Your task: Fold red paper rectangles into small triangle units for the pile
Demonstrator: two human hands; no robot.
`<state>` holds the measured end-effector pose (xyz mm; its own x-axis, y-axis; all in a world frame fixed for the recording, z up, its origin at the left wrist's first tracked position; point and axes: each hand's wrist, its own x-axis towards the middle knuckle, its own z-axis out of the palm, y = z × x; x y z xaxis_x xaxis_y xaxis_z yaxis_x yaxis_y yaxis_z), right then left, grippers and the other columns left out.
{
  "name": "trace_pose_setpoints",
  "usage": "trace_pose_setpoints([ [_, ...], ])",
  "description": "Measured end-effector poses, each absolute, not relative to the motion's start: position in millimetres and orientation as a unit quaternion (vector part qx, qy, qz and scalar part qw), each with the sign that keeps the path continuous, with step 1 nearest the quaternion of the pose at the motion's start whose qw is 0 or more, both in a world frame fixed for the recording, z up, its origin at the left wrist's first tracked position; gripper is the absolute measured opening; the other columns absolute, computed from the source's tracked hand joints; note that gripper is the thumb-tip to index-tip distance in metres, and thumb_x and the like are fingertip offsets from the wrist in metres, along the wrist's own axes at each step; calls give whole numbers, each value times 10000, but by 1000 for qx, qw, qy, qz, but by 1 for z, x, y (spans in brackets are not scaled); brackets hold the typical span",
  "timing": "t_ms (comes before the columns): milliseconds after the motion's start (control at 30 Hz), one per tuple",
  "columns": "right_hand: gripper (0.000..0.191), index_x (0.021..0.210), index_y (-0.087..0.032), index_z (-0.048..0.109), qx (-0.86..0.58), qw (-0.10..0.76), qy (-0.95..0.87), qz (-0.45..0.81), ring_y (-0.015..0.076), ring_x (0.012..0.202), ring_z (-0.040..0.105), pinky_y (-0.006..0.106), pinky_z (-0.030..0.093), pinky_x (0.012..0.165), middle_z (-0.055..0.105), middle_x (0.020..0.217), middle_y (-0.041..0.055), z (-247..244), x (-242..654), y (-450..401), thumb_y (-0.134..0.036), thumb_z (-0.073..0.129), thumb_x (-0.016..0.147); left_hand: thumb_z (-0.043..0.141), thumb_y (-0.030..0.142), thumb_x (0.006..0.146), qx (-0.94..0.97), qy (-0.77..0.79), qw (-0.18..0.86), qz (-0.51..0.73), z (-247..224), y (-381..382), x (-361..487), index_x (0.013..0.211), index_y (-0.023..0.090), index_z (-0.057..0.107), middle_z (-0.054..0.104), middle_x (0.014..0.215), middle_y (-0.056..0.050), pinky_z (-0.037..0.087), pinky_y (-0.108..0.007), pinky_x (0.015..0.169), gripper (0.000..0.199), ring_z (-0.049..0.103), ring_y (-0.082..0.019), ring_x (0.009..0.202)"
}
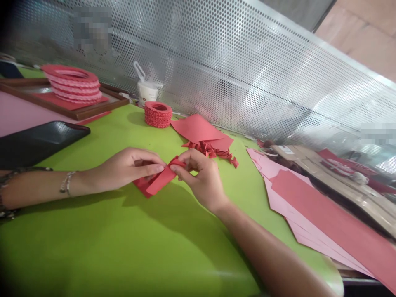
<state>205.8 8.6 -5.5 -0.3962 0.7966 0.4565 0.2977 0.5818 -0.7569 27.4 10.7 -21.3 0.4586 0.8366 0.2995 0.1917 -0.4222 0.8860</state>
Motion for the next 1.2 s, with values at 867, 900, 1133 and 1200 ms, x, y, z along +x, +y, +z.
trace_pose_setpoints([
  [867, 184, 911, -156, 496, -295, 391, -716, 498, 63, 516, 532, 179, 446, 486, 575, 592, -21, -6, 209, 12, -293, 516, 791, 512, 265, 755, 754, 355, 402, 379, -22, 8, 30, 725, 142, 632, 589, 651, 4, 391, -177, 523, 174, 514, -96, 598],
  [900, 172, 886, -153, 509, -298, 387, -711, 506, 59, 508, 533, 175, 447, 483, 582, 594, -20, -7, 209, 13, -291, 525, 786, 514, 267, 755, 754, 356, 399, 381, -22, 8, 30, 732, 144, 634, 599, 664, 2, 395, -179, 531, 174, 522, -100, 613],
  [1133, 169, 630, -136, 517, -321, 381, -704, 506, 35, 443, 518, 148, 436, 443, 583, 530, -29, -6, 207, 12, -241, 572, 750, 482, 269, 781, 767, 352, 393, 366, -21, 6, 29, 749, 143, 634, 595, 645, 1, 407, -187, 544, 200, 527, -103, 609],
  [1200, 173, 622, -138, 516, -324, 384, -699, 508, 34, 434, 513, 146, 434, 437, 582, 519, -33, -6, 206, 11, -243, 579, 743, 474, 269, 788, 770, 351, 388, 364, -21, 5, 29, 743, 143, 630, 576, 624, 5, 405, -186, 532, 205, 520, -99, 588],
])
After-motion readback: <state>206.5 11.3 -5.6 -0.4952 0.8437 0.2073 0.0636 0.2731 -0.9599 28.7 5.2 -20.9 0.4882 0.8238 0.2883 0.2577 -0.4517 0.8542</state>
